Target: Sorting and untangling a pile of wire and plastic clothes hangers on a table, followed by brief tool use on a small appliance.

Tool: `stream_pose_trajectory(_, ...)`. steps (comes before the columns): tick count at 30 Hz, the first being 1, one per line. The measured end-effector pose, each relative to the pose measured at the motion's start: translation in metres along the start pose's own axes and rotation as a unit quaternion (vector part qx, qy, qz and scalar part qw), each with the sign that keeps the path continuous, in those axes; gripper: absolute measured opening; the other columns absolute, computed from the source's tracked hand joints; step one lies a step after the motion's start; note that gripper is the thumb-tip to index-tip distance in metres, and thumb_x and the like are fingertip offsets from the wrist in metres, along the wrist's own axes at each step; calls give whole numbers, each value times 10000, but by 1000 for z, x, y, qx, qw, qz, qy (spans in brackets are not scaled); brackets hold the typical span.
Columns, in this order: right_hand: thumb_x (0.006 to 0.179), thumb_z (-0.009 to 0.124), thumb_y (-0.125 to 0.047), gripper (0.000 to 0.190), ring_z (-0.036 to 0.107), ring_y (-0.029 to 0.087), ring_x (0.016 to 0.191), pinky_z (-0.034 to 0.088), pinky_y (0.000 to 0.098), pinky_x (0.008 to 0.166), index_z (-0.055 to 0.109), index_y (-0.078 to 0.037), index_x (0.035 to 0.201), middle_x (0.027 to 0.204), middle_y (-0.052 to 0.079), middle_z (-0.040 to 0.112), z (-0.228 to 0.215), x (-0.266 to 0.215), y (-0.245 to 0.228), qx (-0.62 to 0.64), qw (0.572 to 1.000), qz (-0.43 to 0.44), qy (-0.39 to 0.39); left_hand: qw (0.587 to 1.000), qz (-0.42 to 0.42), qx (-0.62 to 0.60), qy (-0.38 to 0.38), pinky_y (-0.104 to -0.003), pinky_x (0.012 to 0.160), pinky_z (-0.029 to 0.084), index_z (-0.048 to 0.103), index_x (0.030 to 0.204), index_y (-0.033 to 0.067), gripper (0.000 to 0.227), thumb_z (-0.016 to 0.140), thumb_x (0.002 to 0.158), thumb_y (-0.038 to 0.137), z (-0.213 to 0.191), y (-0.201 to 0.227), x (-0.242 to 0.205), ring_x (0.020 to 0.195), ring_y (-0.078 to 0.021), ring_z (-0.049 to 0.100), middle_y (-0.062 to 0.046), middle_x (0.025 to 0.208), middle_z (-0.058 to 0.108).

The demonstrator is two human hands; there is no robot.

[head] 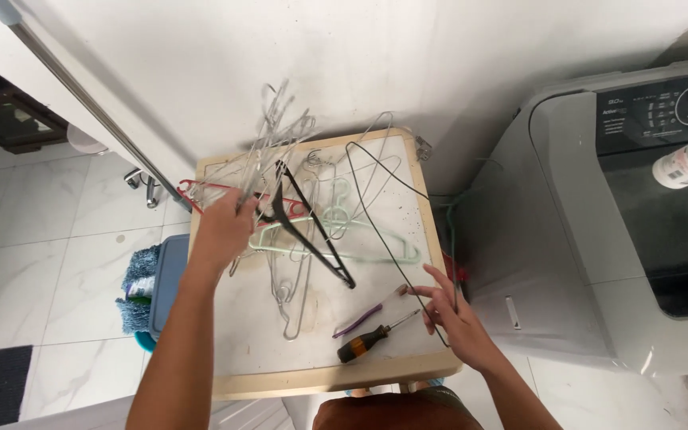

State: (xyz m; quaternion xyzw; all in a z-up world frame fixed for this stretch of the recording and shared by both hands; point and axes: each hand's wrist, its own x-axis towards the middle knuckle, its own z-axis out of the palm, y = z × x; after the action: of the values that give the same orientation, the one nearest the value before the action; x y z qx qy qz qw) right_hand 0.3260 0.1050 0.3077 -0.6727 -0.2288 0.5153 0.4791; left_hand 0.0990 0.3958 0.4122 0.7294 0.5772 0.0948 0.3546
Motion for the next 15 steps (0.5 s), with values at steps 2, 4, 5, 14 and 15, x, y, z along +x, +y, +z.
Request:
stream_pose_trajectory(2, 996, 358, -406, 649, 499, 161, 692, 495, 316, 744, 342, -215, 1616, 1150, 155, 668, 9, 11, 11, -8, 1000, -20, -20, 1000, 3, -17, -6, -354, 617, 397, 610, 1057, 71, 233, 474, 1094, 256, -19, 13, -14, 661, -200, 513, -83, 769, 619)
stream_pose_trajectory(4, 1015, 384, -356, 600, 475, 136, 682, 493, 288, 690, 364, -202, 1594, 1261, 116, 659, 21, 19, 15, -15, 998, -39, -38, 999, 7, -34, -13, -296, 514, 371, 672, 1210, 71, 266, 480, 1103, 221, -36, 25, -29, 564, -144, 451, -52, 732, 584)
stream_pose_trajectory(5, 1032, 380, -315, 561, 468, 119, 662, 482, 275, 651, 387, -190, 1579, 1243, 107, 653, 29, 22, 14, -17, 997, -63, -46, 998, -4, -55, -2, -307, 479, 340, 665, 1123, 71, 242, 493, 1093, 237, -43, 31, -36, 533, -151, 418, -51, 659, 534)
stream_pose_trajectory(14, 1061, 562, -327, 369, 489, 110, 725, 466, 286, 673, 676, -169, 1374, 1038, 47, 564, 102, 131, 62, -99, 970, -223, 23, 996, 52, -70, -8, -336, 389, 381, 619, 810, 54, 409, 494, 1107, 305, -43, 16, -58, 351, -227, 435, -102, 483, 496)
stream_pose_trajectory(15, 1053, 603, -357, 349, 502, 131, 767, 472, 302, 710, 726, -169, 1320, 1016, 44, 519, 114, 148, 74, -114, 960, -252, 42, 996, 55, -68, -9, -333, 319, 348, 593, 769, 65, 449, 485, 1109, 339, -38, 9, -54, 306, -222, 364, -106, 441, 474)
